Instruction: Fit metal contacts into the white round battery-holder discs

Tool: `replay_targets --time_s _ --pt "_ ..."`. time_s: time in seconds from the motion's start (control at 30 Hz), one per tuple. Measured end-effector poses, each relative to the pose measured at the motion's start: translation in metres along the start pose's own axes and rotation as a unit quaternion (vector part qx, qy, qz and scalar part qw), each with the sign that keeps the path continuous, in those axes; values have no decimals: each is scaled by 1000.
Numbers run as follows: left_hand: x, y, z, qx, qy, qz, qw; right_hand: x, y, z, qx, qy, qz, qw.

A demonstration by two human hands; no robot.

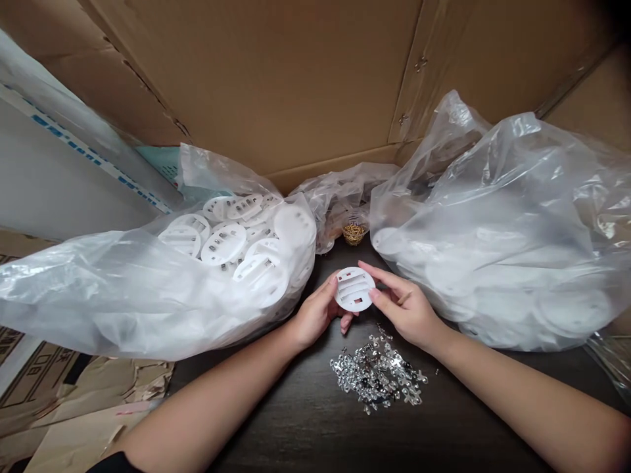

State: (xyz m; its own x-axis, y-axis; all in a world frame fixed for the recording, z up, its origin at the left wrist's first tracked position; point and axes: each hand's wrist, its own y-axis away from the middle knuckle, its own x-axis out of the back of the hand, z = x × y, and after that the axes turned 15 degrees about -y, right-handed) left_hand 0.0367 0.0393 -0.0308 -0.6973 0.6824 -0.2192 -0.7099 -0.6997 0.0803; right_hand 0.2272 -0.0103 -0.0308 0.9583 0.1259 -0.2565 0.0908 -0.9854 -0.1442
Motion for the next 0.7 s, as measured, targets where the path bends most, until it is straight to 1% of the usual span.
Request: replay_targets --time_s 0.07,0.13,0.2,0.33,0.43,0.6,0.7 --pt "1 0 1 8 10 -16 1000 0 -1 0 -8 -14 41 999" --pt "2 -1 2 8 8 -20 1000 1 -2 0 -12 -19 83 996" --pt "3 -1 2 3 7 -22 1000 2 -3 2 -9 -16 103 994" --pt "4 0 1 -7 6 -25 1000 6 -5 5 9 6 105 994" --pt "3 1 0 -8 -7 -31 999 8 -4 8 7 7 102 995" --pt "-3 4 5 9 -110 -31 993 9 -3 12 -6 -49 102 994" --pt "-6 5 6 17 -132 -33 991 10 -4 13 -7 -76 115 990"
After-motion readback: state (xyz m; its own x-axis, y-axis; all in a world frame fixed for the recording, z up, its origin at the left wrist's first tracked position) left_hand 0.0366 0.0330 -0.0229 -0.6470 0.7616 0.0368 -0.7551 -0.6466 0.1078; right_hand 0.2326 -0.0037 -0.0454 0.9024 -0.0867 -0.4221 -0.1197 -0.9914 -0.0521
